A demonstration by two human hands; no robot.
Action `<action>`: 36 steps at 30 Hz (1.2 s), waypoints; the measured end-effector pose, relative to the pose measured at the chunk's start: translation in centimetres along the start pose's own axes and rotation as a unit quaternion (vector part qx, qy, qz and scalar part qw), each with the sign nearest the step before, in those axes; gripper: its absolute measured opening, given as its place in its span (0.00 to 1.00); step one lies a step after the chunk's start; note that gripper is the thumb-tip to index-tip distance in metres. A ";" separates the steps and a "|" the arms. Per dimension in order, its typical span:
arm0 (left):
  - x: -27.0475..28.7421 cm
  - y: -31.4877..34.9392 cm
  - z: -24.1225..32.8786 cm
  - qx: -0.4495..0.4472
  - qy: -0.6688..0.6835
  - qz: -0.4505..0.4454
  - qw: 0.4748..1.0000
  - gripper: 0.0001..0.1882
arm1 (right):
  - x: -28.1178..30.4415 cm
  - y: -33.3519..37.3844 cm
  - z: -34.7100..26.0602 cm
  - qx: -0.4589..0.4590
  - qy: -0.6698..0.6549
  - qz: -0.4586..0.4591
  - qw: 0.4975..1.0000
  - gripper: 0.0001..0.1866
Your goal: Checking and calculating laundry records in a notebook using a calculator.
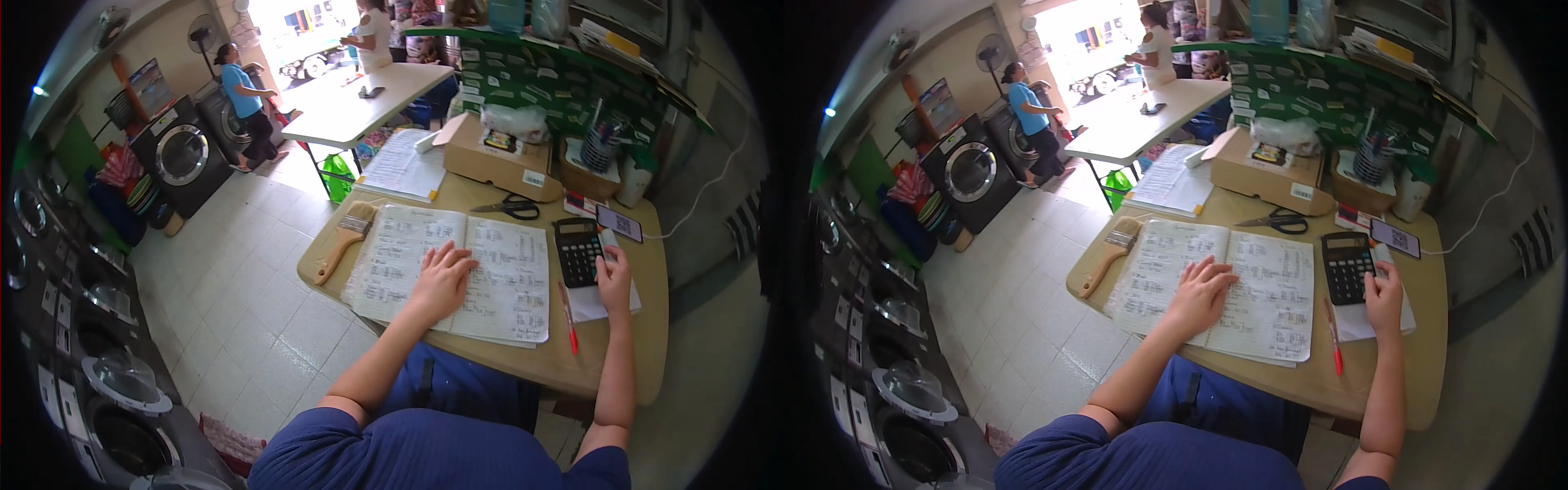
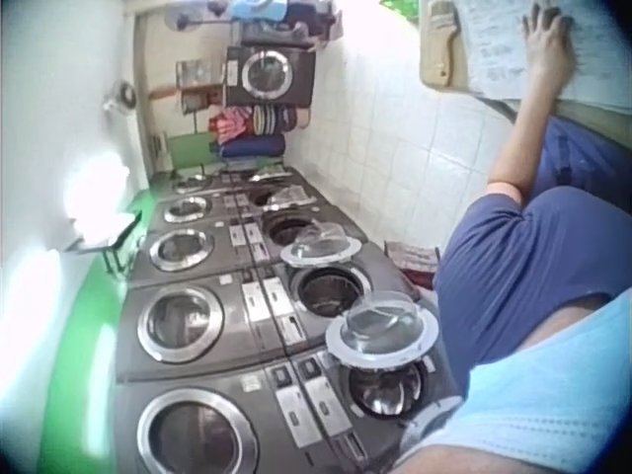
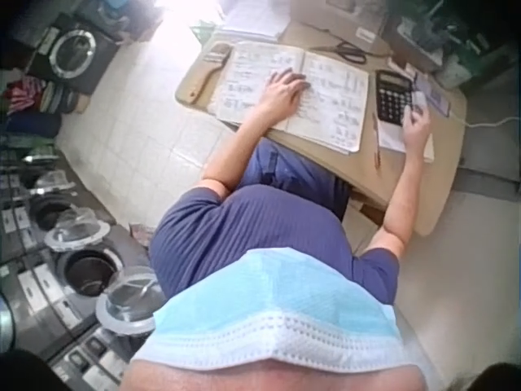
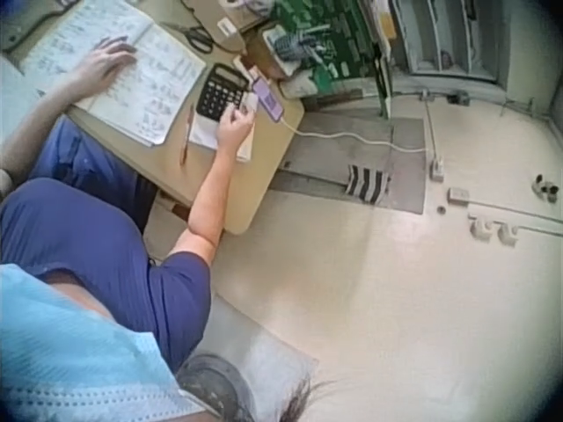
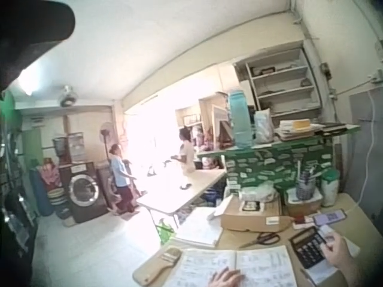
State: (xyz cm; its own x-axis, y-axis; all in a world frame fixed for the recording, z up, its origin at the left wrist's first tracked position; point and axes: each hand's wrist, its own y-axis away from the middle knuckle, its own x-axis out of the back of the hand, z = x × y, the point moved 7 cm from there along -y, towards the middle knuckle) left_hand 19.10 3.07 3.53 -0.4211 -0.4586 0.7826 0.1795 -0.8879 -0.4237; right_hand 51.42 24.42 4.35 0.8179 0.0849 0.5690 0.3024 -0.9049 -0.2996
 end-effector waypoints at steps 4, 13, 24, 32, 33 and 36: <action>0.2 0.1 -0.2 0.003 -0.016 -0.010 1.000 0.16 | -0.2 -0.5 -0.3 0.104 0.071 0.053 0.991 0.15; 0.2 0.1 -0.3 0.012 -0.012 -0.014 1.000 0.15 | -0.4 -0.4 -0.6 0.114 0.074 0.026 0.990 0.13; 1.0 -0.4 -0.2 0.003 -0.004 0.002 1.000 0.14 | -0.6 -1.1 -0.5 0.114 0.041 0.031 0.992 0.10; 0.6 -0.4 -0.1 0.011 -0.014 -0.016 1.000 0.15 | -0.2 -0.8 -0.2 0.100 0.039 0.022 0.994 0.13; 0.6 -0.4 -0.1 0.010 -0.015 -0.014 1.000 0.15 | -0.2 -0.8 -0.2 0.097 0.036 0.019 0.994 0.12; 0.7 -0.4 0.2 0.010 -0.013 -0.016 1.000 0.15 | -0.1 -0.6 -0.1 0.102 0.038 0.022 0.994 0.12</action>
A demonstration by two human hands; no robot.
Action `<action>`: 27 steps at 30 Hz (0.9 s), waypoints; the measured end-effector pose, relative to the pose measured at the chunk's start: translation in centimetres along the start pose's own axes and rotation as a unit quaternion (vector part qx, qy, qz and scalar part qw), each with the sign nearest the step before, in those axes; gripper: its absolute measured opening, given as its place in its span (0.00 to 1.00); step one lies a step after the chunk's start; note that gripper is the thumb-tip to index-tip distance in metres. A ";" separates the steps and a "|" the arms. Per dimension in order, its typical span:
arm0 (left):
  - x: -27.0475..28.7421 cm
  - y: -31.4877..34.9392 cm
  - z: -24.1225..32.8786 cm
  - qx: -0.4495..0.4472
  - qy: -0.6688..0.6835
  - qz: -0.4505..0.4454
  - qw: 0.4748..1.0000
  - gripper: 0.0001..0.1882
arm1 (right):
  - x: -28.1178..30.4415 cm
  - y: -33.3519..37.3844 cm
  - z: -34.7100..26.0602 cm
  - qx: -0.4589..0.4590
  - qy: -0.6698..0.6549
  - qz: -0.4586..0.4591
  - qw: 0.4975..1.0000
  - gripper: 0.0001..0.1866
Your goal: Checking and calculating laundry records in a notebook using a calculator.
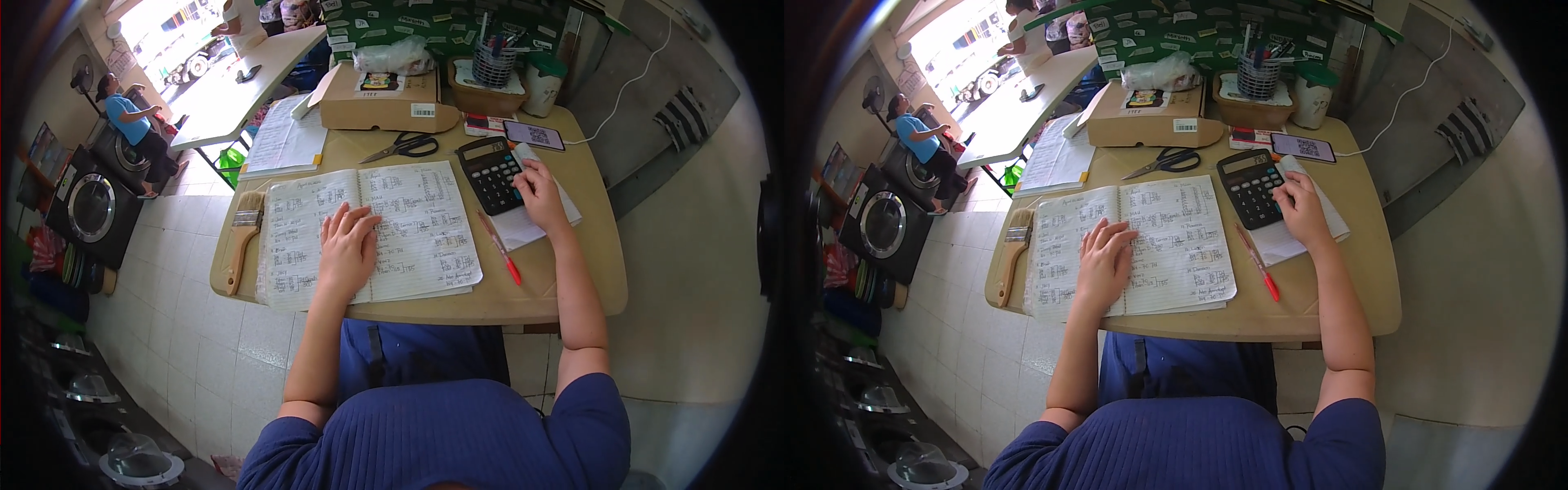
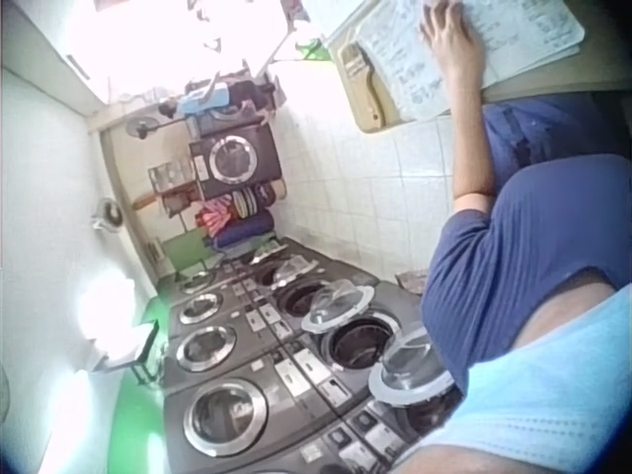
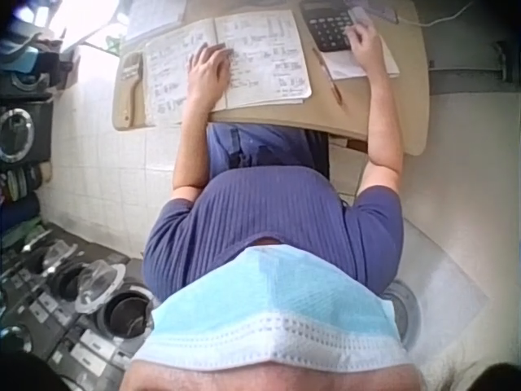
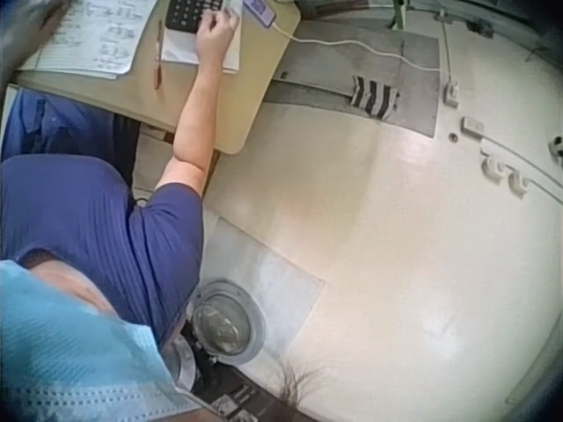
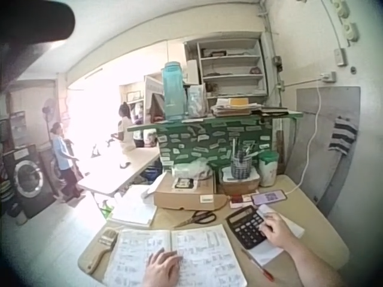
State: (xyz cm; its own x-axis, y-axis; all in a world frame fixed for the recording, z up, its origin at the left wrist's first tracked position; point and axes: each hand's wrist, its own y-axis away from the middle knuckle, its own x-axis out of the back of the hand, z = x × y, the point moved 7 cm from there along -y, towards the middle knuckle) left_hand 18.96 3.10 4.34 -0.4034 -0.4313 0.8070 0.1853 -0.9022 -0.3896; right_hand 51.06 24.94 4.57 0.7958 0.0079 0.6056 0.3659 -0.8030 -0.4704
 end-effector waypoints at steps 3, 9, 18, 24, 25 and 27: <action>0.0 0.1 -0.1 0.000 -0.003 -0.002 1.000 0.14 | 0.0 0.1 -0.5 0.012 -0.005 0.004 1.000 0.12; 0.2 0.1 0.0 0.000 -0.005 -0.001 1.000 0.14 | -0.6 0.3 -4.4 0.077 -0.049 0.029 0.995 0.07; 0.3 -0.1 0.0 0.002 -0.004 -0.002 1.000 0.14 | -2.6 0.8 -5.7 0.136 0.176 0.011 0.975 0.07; 0.2 -0.1 0.0 -0.003 -0.004 0.000 1.000 0.14 | 0.5 0.3 -3.8 0.081 0.048 0.106 0.990 0.07; 0.2 -0.1 0.1 -0.004 -0.003 0.000 1.000 0.14 | 0.0 0.4 -3.5 0.086 0.108 0.076 0.988 0.06; 0.2 0.0 0.0 0.001 -0.005 -0.001 1.000 0.14 | -0.5 0.5 -3.5 0.091 0.166 0.047 0.981 0.06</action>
State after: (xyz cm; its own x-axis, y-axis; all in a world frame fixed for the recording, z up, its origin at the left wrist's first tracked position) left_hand 18.86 3.05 4.51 -0.3950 -0.4299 0.8119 0.1860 -0.9029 -0.3876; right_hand 49.12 22.46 6.28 0.6407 -0.2793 0.7152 0.4030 -0.6704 -0.6229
